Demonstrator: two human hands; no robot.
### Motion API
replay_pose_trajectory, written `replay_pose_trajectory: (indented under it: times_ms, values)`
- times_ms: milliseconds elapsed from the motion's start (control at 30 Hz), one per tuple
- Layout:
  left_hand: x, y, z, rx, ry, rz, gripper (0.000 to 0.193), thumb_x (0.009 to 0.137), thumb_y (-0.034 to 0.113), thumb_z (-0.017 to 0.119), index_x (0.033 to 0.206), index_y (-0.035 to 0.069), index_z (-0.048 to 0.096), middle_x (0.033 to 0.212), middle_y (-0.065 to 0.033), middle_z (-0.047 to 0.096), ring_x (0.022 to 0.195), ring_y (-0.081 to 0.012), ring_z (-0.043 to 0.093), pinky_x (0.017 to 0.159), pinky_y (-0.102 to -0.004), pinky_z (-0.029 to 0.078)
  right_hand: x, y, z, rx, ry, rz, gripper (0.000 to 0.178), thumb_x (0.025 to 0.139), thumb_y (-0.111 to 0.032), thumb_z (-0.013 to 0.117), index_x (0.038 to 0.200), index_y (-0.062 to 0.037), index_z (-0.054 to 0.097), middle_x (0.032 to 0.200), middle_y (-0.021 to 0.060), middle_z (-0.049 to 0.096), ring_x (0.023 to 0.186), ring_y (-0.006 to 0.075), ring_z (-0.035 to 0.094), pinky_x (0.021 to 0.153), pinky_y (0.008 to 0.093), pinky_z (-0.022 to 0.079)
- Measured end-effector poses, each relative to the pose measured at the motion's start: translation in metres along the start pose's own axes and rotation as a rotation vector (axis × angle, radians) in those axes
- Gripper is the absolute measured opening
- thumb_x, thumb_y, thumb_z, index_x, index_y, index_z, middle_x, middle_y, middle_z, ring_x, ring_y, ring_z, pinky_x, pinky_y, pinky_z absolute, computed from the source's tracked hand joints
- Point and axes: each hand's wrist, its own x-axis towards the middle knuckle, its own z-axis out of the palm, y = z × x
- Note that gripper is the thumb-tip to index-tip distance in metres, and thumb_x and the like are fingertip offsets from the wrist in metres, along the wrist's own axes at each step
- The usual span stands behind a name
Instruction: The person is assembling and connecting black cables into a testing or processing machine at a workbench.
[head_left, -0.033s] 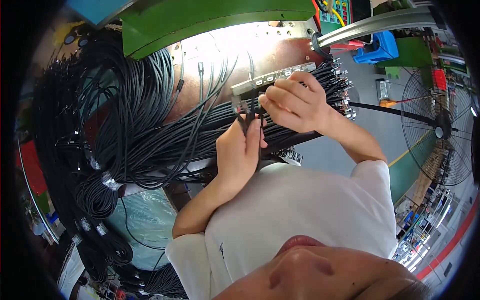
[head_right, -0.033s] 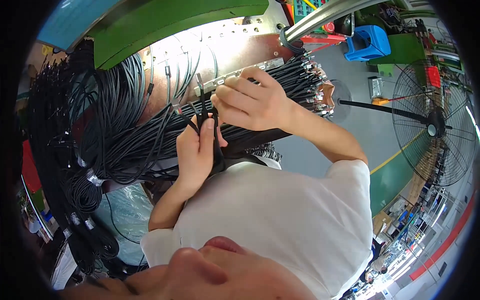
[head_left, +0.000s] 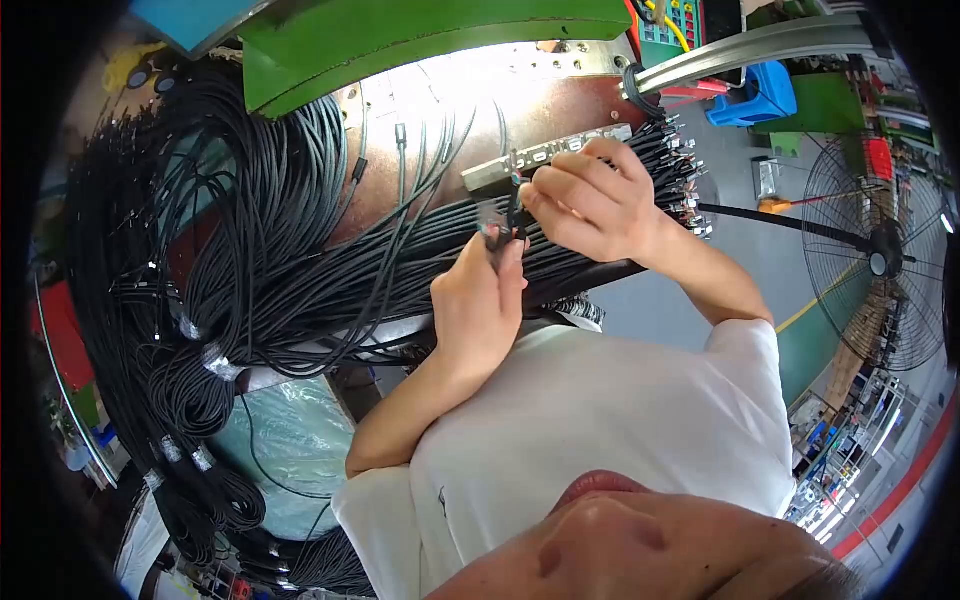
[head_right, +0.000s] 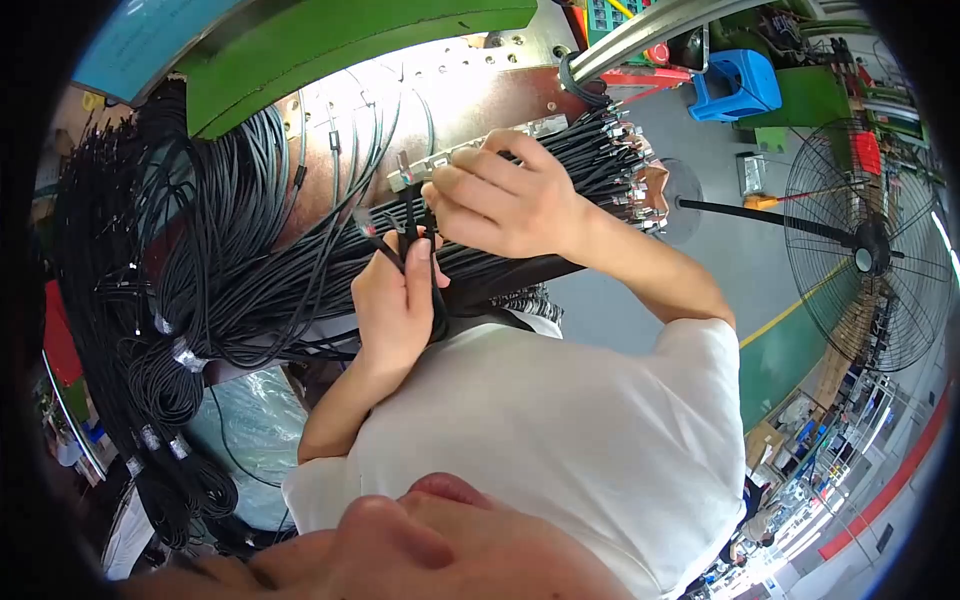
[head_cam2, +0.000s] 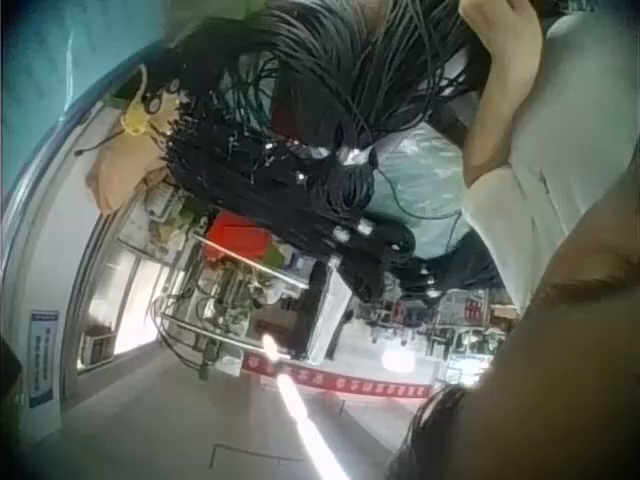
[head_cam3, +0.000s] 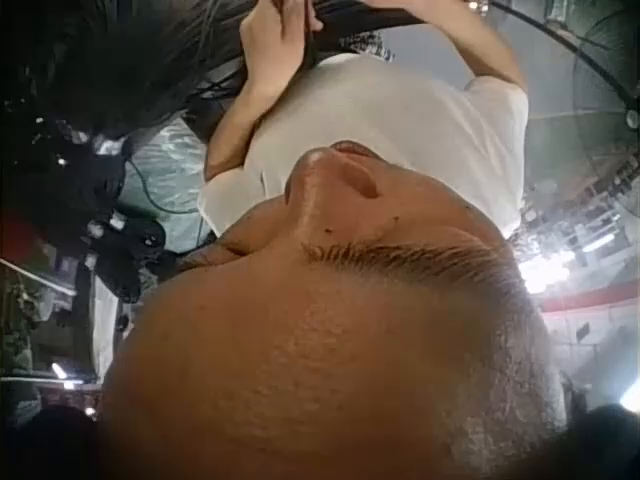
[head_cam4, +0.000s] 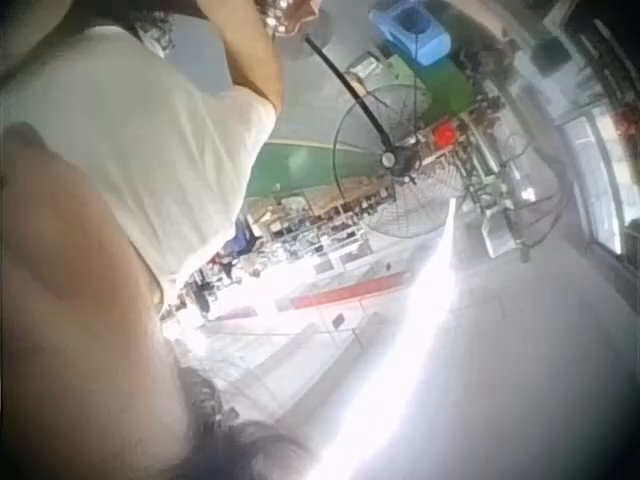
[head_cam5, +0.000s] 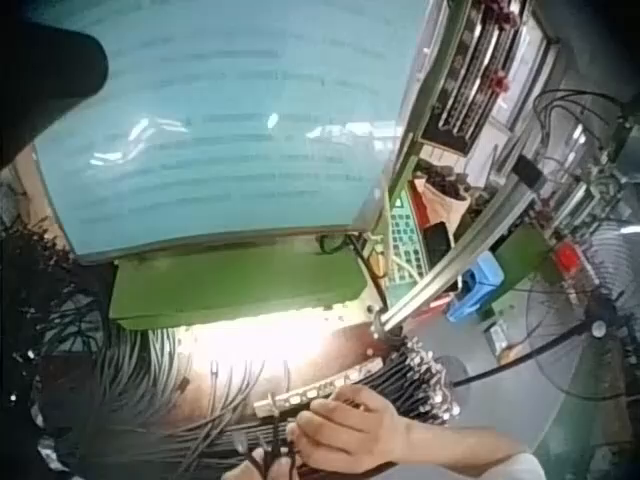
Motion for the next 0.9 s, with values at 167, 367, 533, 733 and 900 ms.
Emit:
replay_pose_trajectory:
  times_ms: [167, 367, 533, 733, 900]
  values:
    - [-0.006, -0.003, -0.01, -0.17, 0.079, 0.039, 0.025, 0.099, 0.015, 0.041, 0.094, -0.003, 0.058, 0.08, -0.0087, 0.066, 0.066, -0.0127, 0.064, 0.064, -0.0267, 0.051, -0.012, 0.023, 0.014, 0.488, -0.192, 0.679, 0.01, 0.076, -0.01, 0.066, 0.084, -0.009, 0.06, 0.089, 0.0025, 0.063, 0.083, 0.023, 0.061, 0.071, 0.0327, 0.046]
    - [0.003, 0.006, -0.017, -0.856, -0.314, -0.253, 0.037, 0.101, 0.029, 0.035, 0.103, -0.003, 0.053, 0.074, -0.013, 0.063, 0.057, -0.0136, 0.058, 0.056, -0.0232, 0.046, -0.016, 0.014, 0.021, 0.838, -0.295, 0.867, 0.01, 0.079, 0.003, 0.063, 0.085, -0.0003, 0.056, 0.091, 0.0071, 0.064, 0.079, 0.017, 0.059, 0.068, 0.0249, 0.046]
    - [0.007, 0.002, -0.011, -0.877, -0.314, -0.304, 0.038, 0.101, 0.031, 0.035, 0.102, -0.003, 0.053, 0.071, -0.0116, 0.062, 0.056, -0.0132, 0.057, 0.055, -0.0228, 0.047, -0.011, 0.015, 0.017, 0.812, -0.361, 0.86, 0.012, 0.077, 0.003, 0.063, 0.085, 0.0007, 0.055, 0.091, 0.0089, 0.063, 0.08, 0.0204, 0.06, 0.07, 0.0291, 0.046]
    - [0.01, -0.002, -0.008, -0.868, -0.318, -0.324, 0.038, 0.101, 0.031, 0.035, 0.101, -0.002, 0.054, 0.07, -0.0111, 0.062, 0.055, -0.0127, 0.057, 0.054, -0.0228, 0.047, -0.014, 0.015, 0.019, 0.761, -0.34, 0.783, 0.012, 0.075, 0.005, 0.061, 0.081, -0.0003, 0.052, 0.09, 0.0087, 0.063, 0.081, 0.024, 0.06, 0.071, 0.0314, 0.046]
    - [0.01, -0.001, -0.005, -0.872, -0.318, -0.348, 0.037, 0.101, 0.03, 0.037, 0.101, -0.003, 0.054, 0.069, -0.0109, 0.061, 0.055, -0.0127, 0.057, 0.053, -0.0227, 0.046, -0.004, 0.01, 0.015, 0.545, -0.409, 0.707, 0.012, 0.075, 0.001, 0.063, 0.08, -0.0021, 0.053, 0.088, 0.009, 0.063, 0.081, 0.0295, 0.061, 0.07, 0.0351, 0.048]
